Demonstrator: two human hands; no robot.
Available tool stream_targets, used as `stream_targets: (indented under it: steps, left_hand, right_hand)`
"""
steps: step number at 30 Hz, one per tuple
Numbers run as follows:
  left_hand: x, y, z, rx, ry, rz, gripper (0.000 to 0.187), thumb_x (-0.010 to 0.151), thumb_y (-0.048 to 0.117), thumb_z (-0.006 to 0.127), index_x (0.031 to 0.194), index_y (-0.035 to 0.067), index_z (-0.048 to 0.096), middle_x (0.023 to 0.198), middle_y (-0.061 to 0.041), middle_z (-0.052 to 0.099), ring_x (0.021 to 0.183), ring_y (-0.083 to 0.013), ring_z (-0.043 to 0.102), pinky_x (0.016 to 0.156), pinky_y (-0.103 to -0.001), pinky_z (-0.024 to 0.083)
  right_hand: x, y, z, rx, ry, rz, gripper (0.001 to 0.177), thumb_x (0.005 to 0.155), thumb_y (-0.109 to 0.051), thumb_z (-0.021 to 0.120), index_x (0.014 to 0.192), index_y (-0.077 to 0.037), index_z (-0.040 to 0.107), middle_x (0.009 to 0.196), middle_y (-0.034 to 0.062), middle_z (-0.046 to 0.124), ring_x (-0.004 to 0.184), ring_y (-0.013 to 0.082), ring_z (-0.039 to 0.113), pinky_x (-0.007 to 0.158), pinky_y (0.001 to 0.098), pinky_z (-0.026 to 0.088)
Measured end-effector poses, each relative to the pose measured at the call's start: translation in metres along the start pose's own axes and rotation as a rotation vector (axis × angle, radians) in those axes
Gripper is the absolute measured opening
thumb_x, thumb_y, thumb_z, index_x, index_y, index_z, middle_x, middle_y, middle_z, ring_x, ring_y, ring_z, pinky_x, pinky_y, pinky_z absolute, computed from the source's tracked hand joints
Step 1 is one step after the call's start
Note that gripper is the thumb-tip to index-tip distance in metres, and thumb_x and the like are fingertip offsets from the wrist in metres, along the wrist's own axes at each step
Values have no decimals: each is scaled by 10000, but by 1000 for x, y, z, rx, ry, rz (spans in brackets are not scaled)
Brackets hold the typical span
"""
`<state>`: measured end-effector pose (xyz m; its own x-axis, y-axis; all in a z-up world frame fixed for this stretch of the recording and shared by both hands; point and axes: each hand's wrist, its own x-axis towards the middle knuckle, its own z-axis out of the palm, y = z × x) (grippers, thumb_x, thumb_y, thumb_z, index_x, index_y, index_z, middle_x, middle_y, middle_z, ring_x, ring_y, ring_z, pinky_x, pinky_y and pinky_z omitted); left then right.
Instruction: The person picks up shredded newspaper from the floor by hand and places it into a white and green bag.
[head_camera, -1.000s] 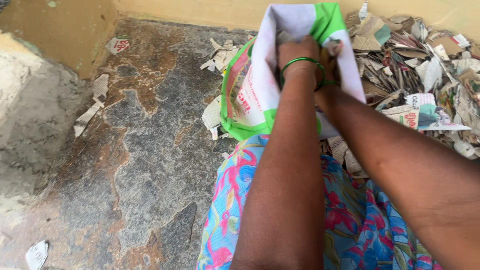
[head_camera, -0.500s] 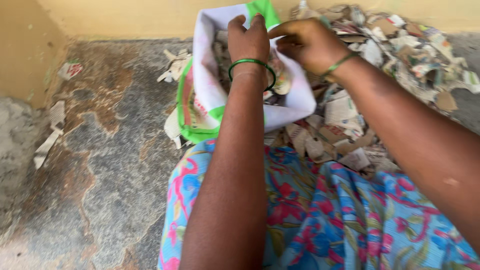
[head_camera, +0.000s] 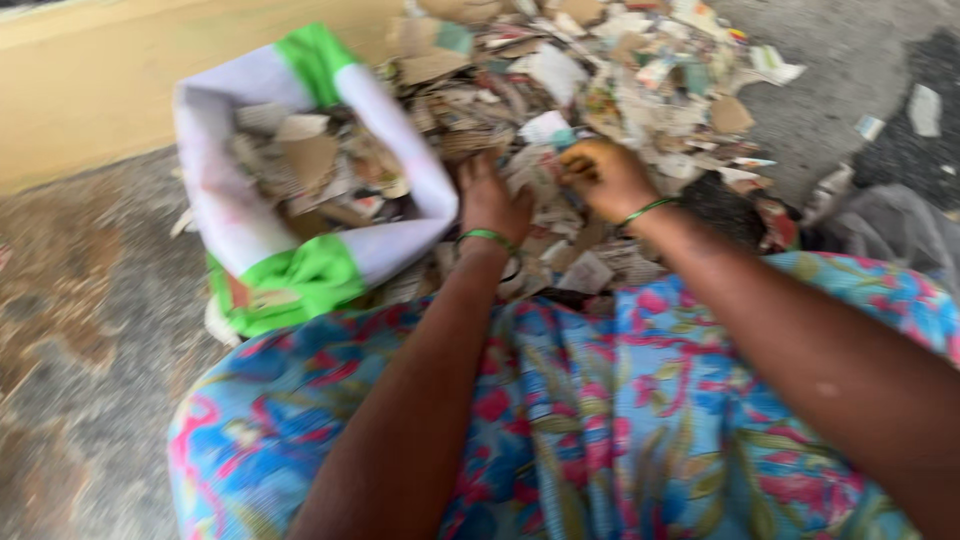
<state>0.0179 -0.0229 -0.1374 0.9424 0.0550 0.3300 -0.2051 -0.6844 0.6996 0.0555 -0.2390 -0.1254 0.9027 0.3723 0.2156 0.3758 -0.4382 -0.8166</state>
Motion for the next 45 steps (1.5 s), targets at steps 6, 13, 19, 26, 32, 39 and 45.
stream_targets:
  steps: [6,13,19,26,32,39,45]
  left_hand:
    - [-14,-2,8,28,-84,-17,924,796,190,799,1507,-67,267,1488,-295,383,1378,-509,355,1193,-510,318]
    - [-22,-18,21,-40,-131,-115,863,794,118,810,1462,-43,289,1366,-367,460,1245,-532,487,1068,-519,426]
    - [-28,-27,20,-112,-96,-14,607,766,96,797,1299,-18,529,1159,-273,685,1109,-434,665,955,-471,534]
    - [-29,-3,3,-130,-132,-116,349,788,125,818,1095,33,679,1037,-200,741,974,-357,739,860,-435,569]
    - [-21,-1,-3,-136,-36,-99,316,814,87,800,1103,28,687,947,-183,733,817,-318,696,770,-419,548]
    - [-17,17,-15,-250,11,-132,224,866,64,776,1054,18,664,888,-93,697,766,-170,629,722,-335,527]
    - [-16,29,-21,-563,-37,-154,314,923,82,741,1194,44,588,1003,-57,676,866,-100,617,752,-269,542]
  right_hand:
    - [-1,9,25,-290,296,-49,468,806,-197,877,1124,-22,581,1058,182,638,926,311,660,802,405,548]
    - [-6,-3,50,-238,298,98,665,761,-277,910,1238,-64,498,1178,217,575,991,331,659,861,429,551]
    - [-10,-21,47,-256,236,231,825,620,-321,966,1247,-66,496,1182,203,627,1035,338,668,869,420,535]
    - [-8,-17,44,-166,138,237,603,621,-261,954,1094,-75,632,978,90,720,919,246,715,815,362,563]
    - [-7,-32,34,-24,125,246,515,686,-157,907,1113,-60,637,914,81,770,798,178,737,731,335,558]
    - [0,-34,29,112,152,153,424,705,-114,888,1080,-35,708,945,73,774,821,149,732,752,310,574]
    - [-2,-44,18,76,94,107,295,777,-151,830,1052,-51,788,976,81,806,874,157,759,812,290,571]
